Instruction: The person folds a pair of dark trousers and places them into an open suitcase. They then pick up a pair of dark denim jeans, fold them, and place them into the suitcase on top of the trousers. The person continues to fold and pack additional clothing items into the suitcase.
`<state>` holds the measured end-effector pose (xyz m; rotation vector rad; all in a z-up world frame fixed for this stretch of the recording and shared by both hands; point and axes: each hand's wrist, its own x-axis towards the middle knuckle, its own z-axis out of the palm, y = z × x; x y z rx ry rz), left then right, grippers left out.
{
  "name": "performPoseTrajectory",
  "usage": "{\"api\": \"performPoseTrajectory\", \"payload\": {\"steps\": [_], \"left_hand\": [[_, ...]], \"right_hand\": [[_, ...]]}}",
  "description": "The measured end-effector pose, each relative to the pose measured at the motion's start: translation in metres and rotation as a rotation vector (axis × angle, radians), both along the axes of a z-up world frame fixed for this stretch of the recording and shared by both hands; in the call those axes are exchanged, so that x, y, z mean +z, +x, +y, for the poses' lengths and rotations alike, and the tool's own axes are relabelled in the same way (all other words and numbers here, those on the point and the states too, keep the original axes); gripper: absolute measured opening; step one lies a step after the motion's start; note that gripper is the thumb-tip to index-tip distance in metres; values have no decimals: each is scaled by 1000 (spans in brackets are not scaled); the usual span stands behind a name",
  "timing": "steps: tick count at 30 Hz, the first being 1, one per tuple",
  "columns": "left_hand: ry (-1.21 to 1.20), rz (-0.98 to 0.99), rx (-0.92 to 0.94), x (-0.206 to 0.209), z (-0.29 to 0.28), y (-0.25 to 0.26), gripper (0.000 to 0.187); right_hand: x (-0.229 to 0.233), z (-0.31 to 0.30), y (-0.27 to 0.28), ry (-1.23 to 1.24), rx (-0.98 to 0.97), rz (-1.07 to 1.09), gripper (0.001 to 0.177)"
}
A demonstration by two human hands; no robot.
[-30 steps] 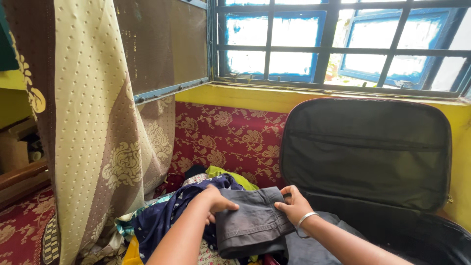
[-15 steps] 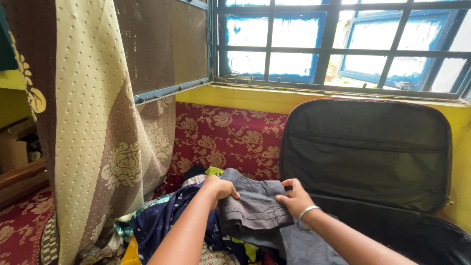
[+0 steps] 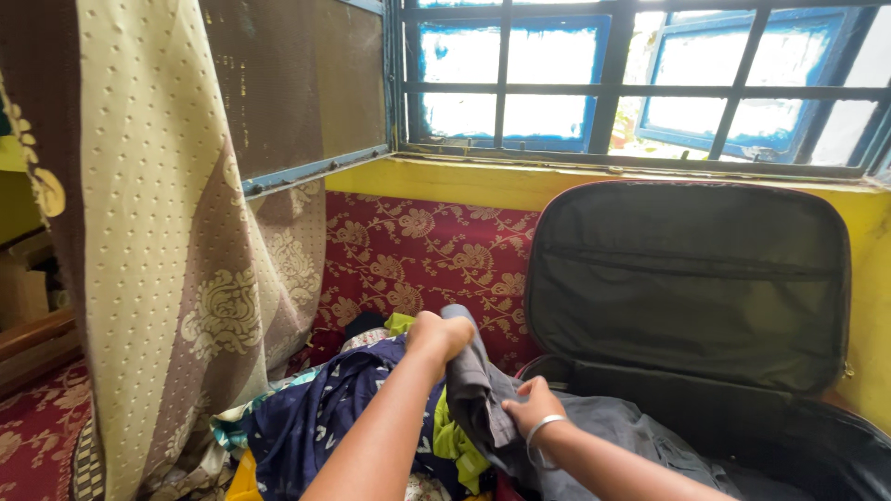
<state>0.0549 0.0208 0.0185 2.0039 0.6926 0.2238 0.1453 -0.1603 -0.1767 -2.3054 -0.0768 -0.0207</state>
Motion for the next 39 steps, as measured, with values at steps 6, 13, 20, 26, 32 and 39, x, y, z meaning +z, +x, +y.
{"api": "performPoseTrajectory", "payload": {"steps": [6,13,20,26,32,39], "left_hand": [[-59,-3,113,-6,12,6,56],[8,-31,94,4,-18,5,53],[-308,-128,-176,-1,-57,10,45],[-232,-175,-538,-74,-70,60,32],[352,-209,-415,-80,-68,37,46],[384,-37,-173,-69,-70,24,60]], "right_hand": [[47,-12,-18,110,22,115,40],[21,2,-40,74,171,-254,12],[9,-17,-11,616,295,391,15],[4,-32,-15,835,389,498,24],[-35,-57,-5,702,577,387,38],[-4,-81,-28,701,610,460,35]]}}
